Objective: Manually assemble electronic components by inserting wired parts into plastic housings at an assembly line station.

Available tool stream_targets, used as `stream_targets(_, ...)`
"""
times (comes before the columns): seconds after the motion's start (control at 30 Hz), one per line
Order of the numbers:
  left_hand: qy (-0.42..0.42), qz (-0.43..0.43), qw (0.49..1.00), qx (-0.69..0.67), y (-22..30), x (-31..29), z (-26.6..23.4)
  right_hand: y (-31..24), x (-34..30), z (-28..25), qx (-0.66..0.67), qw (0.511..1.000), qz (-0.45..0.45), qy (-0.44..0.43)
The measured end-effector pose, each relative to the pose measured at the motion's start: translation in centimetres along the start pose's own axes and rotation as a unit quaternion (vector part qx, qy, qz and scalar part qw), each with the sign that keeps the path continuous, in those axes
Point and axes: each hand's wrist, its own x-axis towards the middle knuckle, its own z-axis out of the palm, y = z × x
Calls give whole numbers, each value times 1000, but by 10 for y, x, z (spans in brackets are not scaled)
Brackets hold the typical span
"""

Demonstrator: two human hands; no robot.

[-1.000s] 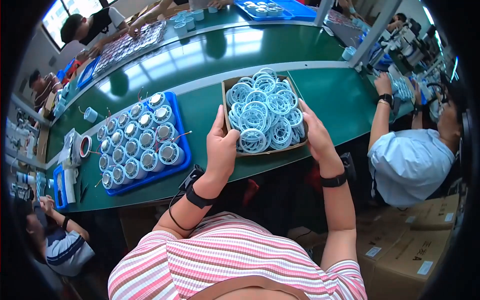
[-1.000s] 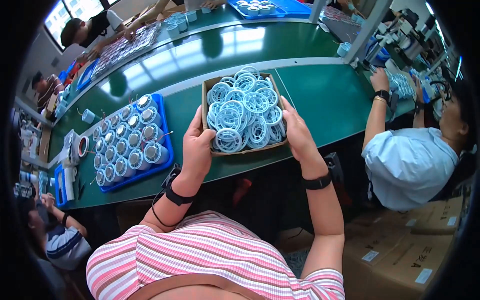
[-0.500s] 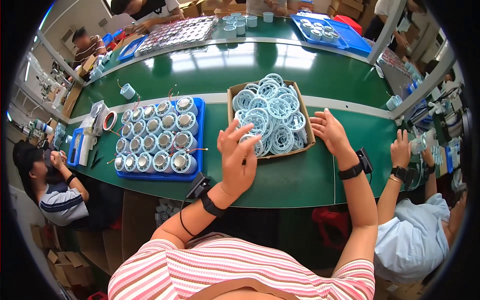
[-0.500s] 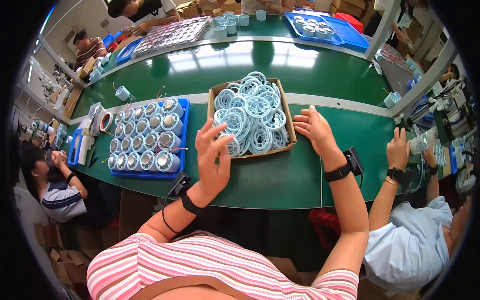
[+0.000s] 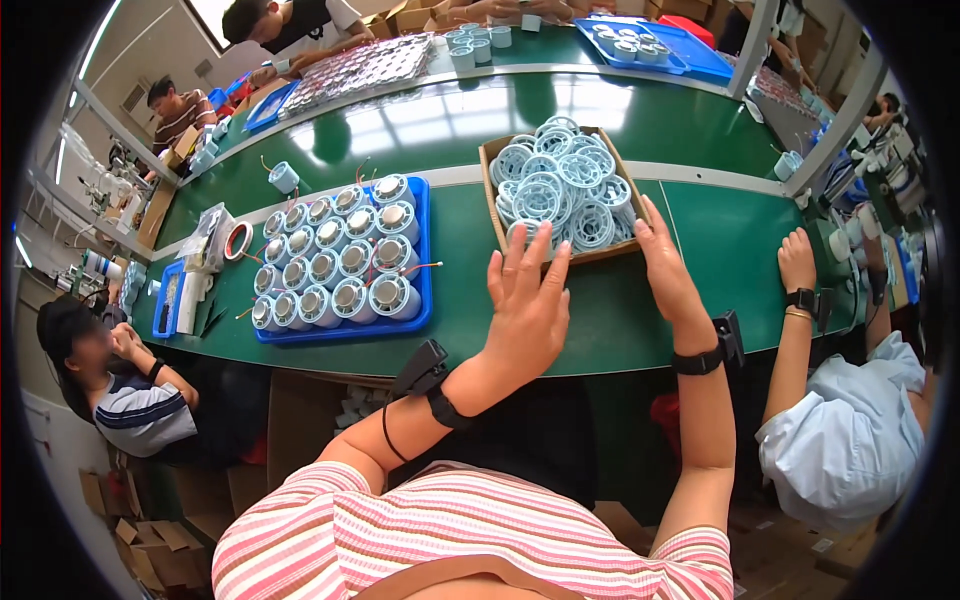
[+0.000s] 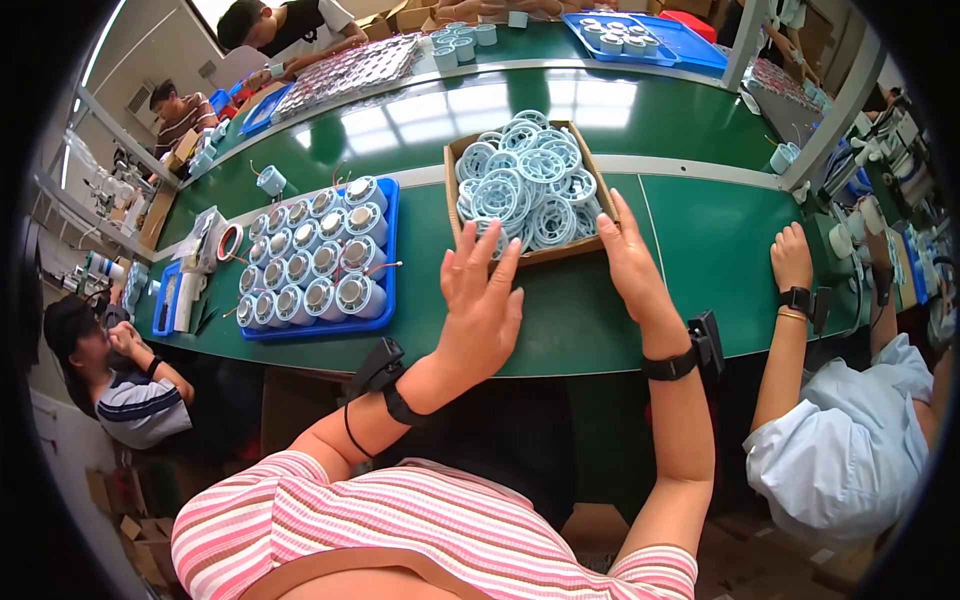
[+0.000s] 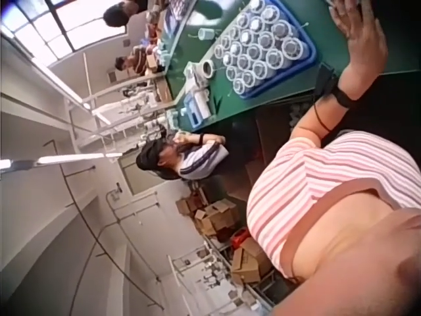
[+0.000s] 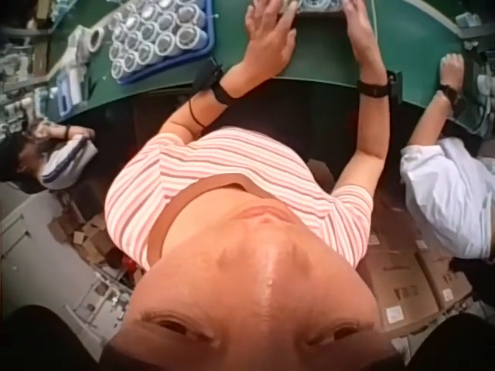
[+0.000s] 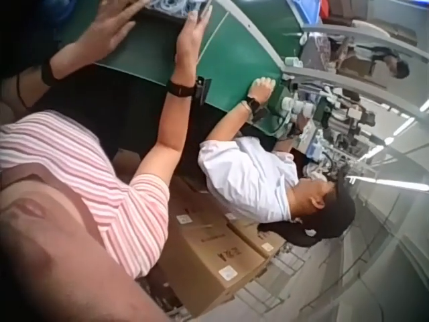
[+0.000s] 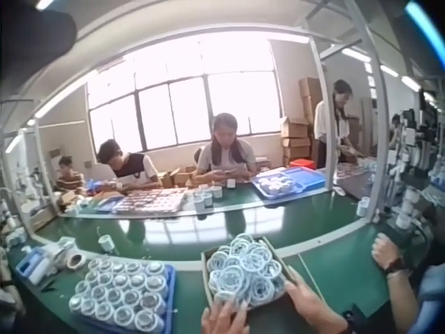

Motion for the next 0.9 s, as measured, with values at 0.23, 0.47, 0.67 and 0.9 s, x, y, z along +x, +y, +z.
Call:
stream_targets(0.23, -120, -21, 992, 16, -20, -21, -21, 13, -18, 35, 8, 1000, 8, 27)
stream_targets(0.47, -174, 3, 979, -102, -41, -24, -74, 17, -20, 47, -27, 998, 37, 51)
stream_targets(0.67, -80, -63, 994, 27, -76, -61, -135, 14, -29, 49, -90, 984, 101, 116)
stream_targets(0.9, -70, -18, 979, 190, -117, -88, -127, 6, -30, 53, -138, 967, 107, 185)
